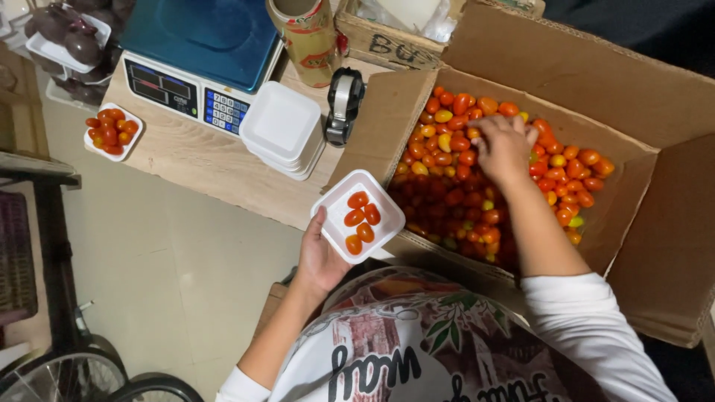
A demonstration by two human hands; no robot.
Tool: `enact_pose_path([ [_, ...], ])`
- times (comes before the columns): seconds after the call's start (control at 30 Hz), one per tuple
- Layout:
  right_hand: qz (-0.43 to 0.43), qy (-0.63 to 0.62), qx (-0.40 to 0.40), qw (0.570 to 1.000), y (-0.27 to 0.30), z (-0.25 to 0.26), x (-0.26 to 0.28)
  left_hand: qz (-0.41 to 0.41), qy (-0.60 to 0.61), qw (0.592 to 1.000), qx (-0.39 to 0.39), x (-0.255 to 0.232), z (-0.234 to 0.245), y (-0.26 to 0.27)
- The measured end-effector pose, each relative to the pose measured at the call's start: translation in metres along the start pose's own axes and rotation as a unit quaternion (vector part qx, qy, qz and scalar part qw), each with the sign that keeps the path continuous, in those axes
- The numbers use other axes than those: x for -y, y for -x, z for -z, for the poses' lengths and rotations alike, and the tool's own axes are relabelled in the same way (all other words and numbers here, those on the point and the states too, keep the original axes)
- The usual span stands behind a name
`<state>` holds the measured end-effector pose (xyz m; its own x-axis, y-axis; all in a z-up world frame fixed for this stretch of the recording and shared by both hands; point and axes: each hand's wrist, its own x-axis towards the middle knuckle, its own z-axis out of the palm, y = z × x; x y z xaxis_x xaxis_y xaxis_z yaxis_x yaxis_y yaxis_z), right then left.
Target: Sorting and packaging cherry tomatoes by picking them from a bulk box and placing them into small plastic trays.
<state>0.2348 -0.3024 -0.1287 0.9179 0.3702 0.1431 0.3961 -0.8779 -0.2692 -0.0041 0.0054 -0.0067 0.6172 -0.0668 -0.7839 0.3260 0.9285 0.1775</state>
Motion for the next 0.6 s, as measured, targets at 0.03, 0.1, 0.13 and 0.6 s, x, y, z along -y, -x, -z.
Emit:
enact_pose_path([
  [0.03,0.004,0.000,0.001,1.000,0.001,0.006,0.001,-0.002,0.004,1.000,0.000,0.000,-0.002,0.001],
  [0.1,-0.076,-0.241,-0.020,0.967,0.004,0.016,0.004,-0.001,0.000,1.000,0.000,0.001,-0.004,0.003],
  [0.13,-0.075,-0.241,-0.017,0.967,0.007,0.028,0.017,-0.001,0.002,1.000,-0.002,0.001,-0.004,0.004],
  [0.6,-0.074,-0.593,0.068,0.799,0.041,0.097,0.097,0.025,-0.020,0.999,0.035,0.003,-0.025,0.006],
])
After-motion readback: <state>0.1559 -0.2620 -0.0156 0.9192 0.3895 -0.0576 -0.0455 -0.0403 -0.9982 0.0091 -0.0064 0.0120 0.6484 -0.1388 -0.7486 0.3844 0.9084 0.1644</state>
